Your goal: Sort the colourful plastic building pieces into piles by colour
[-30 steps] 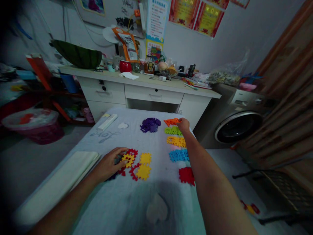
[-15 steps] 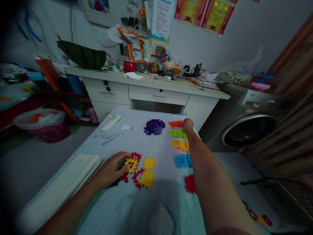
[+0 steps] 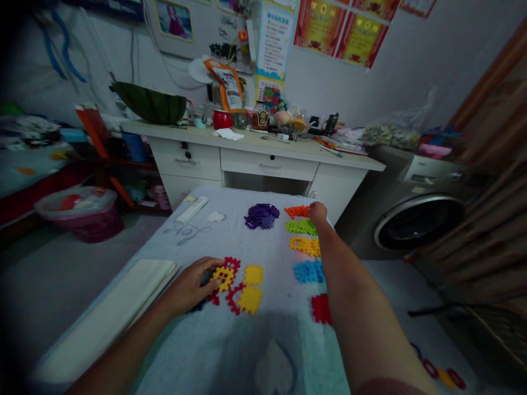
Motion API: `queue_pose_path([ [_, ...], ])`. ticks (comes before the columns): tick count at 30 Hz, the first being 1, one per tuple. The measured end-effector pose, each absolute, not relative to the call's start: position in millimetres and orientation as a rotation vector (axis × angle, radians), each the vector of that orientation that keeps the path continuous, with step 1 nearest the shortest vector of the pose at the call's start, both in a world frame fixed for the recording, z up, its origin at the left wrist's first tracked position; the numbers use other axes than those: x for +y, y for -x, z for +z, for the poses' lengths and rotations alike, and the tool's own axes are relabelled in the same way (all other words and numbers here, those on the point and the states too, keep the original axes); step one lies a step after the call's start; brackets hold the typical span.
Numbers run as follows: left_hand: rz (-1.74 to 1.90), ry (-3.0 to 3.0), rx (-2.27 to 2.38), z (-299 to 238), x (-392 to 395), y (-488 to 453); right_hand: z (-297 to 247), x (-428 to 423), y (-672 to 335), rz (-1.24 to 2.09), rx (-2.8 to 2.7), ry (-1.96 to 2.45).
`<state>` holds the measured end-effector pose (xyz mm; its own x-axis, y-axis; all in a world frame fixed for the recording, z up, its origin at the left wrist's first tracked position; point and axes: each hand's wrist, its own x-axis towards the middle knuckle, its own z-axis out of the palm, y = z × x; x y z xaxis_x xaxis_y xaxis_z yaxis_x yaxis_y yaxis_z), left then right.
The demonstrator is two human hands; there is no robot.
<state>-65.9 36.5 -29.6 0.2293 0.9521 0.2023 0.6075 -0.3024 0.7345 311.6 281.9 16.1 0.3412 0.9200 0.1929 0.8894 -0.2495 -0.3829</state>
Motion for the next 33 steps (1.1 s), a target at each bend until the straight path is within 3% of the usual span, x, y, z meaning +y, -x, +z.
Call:
queue_pose_path([
  [19,0.856,-2.034,1.405,-31,40,65,26,248,-313,0.088,-1.563,1.983],
  [28,0.811,-2.119,1.399,-29,35,67,29,119,-235,0.597,-2.153,1.398],
  [33,0.804,-2.137,1.388,-28,34,67,16,50,-191,0.67,-2.485,1.302],
])
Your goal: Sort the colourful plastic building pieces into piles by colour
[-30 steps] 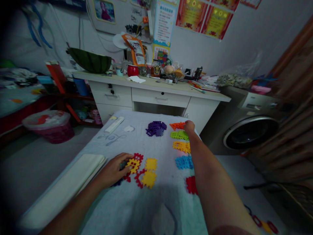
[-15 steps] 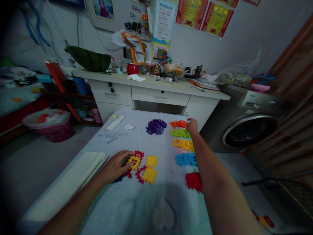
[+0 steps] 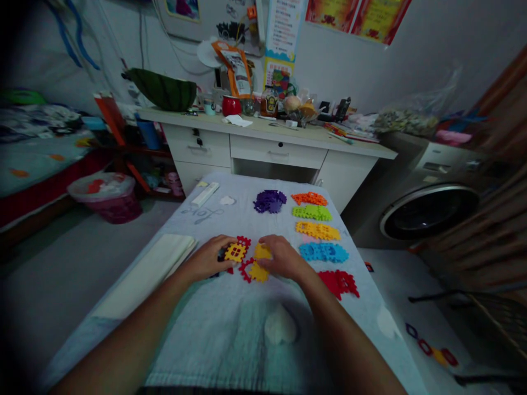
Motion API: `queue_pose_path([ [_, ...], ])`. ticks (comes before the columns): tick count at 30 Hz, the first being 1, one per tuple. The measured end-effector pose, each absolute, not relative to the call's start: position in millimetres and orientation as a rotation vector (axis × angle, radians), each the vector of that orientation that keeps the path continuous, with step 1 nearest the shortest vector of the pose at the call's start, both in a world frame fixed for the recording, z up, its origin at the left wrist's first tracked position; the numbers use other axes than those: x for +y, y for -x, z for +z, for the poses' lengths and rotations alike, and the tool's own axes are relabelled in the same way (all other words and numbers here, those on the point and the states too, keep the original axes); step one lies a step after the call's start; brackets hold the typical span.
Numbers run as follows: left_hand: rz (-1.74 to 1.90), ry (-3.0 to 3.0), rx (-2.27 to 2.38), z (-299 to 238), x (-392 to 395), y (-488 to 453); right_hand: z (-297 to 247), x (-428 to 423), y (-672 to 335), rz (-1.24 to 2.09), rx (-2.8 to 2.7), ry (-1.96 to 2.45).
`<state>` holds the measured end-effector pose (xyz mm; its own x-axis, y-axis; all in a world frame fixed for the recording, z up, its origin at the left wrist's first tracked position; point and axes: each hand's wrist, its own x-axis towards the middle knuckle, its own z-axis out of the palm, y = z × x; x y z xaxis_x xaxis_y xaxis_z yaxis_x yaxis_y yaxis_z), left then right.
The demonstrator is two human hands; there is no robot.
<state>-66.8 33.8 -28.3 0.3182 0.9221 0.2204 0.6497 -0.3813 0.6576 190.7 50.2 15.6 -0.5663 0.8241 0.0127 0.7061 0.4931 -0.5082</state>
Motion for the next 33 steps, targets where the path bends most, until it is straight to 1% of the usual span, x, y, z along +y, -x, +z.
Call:
queue_pose_path([
  [4,0.815,-2.124,1.388,-29,34,65,3,33,-179,0.584,-2.621,1.37],
  [8,0.825,-2.096,1.41,-30,34,63,-3,30,-179,0.461,-2.619,1.362],
  [10,0.826,-2.086,1.404,-30,34,63,-2,29,-180,0.456,-2.61,1.346],
  [14,0.823,-2.068,1.405,-32,35,63,0,24,-185,0.539,-2.541,1.323],
  [18,0.836,-2.063,1.434,-30,34,62,0,26,-191,0.658,-2.35,1.277],
  [23,0.793,-2.071,1.447,-28,33,61,-8,36,-196,0.969,-1.959,1.168],
  [26,0.787,-2.085,1.436,-28,33,62,-11,41,-201,1.098,-1.827,1.196],
  [28,0.786,-2.095,1.43,-30,33,63,-9,43,-207,1.091,-1.847,1.278],
  [33,0.778,-2.106,1.425,-31,34,63,4,46,-229,0.875,-2.02,1.574],
])
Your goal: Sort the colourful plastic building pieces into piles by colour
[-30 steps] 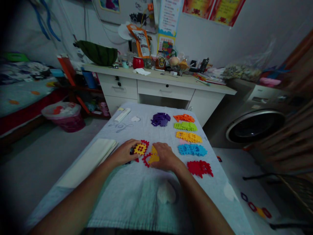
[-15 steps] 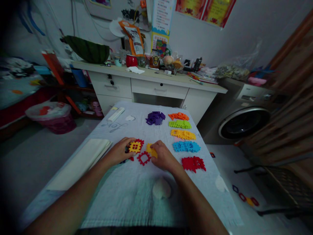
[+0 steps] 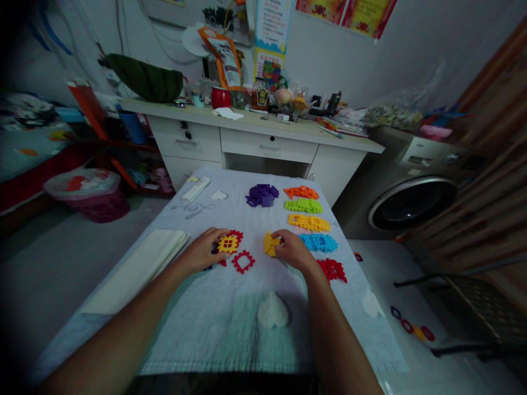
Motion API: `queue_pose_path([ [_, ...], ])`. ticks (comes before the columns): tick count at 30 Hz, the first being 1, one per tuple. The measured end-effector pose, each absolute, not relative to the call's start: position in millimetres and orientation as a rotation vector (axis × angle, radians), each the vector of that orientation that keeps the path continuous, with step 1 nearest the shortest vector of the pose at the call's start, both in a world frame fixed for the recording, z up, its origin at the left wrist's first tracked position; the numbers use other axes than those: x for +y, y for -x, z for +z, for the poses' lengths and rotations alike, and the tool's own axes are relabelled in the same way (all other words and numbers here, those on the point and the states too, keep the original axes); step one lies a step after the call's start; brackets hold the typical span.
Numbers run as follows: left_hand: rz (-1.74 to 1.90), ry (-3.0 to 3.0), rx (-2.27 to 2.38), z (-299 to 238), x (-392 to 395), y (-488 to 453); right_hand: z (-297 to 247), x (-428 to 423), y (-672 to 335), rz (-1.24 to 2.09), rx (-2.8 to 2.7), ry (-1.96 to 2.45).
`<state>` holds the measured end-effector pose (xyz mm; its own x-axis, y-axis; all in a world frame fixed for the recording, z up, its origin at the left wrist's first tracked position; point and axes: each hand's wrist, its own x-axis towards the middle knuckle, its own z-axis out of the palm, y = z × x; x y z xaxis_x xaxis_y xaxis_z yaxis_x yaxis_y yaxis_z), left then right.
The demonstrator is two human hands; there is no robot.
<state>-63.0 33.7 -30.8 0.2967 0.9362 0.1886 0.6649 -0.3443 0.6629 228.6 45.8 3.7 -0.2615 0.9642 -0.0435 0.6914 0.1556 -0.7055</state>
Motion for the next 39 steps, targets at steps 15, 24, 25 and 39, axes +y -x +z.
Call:
queue_pose_path([
  [15,0.748,-2.091,1.429,-29,34,63,0,43,-233,0.947,-2.123,1.401],
  [24,0.784,-2.108,1.407,-32,35,64,-4,38,-221,0.449,-2.665,1.472],
  [25,0.781,-2.105,1.409,-32,36,64,-4,38,-219,0.414,-2.688,1.492],
  [39,0.754,-2.097,1.412,-30,35,64,42,129,-295,0.001,-2.432,2.079],
])
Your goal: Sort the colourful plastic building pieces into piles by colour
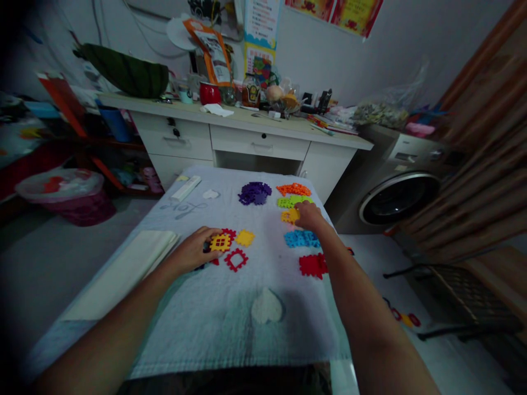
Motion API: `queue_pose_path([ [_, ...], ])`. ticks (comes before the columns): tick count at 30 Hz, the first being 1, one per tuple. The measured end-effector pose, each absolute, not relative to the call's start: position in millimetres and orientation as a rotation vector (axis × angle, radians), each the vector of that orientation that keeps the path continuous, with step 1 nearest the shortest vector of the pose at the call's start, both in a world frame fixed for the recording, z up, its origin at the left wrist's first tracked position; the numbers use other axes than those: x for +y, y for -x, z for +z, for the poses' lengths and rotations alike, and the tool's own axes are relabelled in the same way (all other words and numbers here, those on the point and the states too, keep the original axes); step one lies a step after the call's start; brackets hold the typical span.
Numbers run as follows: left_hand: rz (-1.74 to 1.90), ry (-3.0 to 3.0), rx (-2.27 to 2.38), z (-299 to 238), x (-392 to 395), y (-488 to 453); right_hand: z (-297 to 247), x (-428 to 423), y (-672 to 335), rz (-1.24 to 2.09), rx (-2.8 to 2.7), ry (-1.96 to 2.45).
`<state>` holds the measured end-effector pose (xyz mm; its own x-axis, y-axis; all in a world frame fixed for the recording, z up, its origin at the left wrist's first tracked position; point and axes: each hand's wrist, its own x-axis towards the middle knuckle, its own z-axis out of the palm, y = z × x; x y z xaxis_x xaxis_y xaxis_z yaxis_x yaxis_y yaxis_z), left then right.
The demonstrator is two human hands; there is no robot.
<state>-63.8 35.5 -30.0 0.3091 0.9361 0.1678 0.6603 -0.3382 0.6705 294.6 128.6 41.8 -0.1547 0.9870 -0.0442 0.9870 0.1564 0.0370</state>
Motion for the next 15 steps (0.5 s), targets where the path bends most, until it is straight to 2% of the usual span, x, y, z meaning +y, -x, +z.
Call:
queue_pose_path([
  [6,0.748,-2.075,1.423,-29,36,63,31,139,-315,0.017,2.202,-2.116],
  [11,0.76,-2.093,1.41,-31,37,64,28,128,-302,0.106,2.391,-2.201],
  [15,0.773,-2.114,1.406,-33,37,64,23,100,-260,-0.159,2.799,-1.932],
])
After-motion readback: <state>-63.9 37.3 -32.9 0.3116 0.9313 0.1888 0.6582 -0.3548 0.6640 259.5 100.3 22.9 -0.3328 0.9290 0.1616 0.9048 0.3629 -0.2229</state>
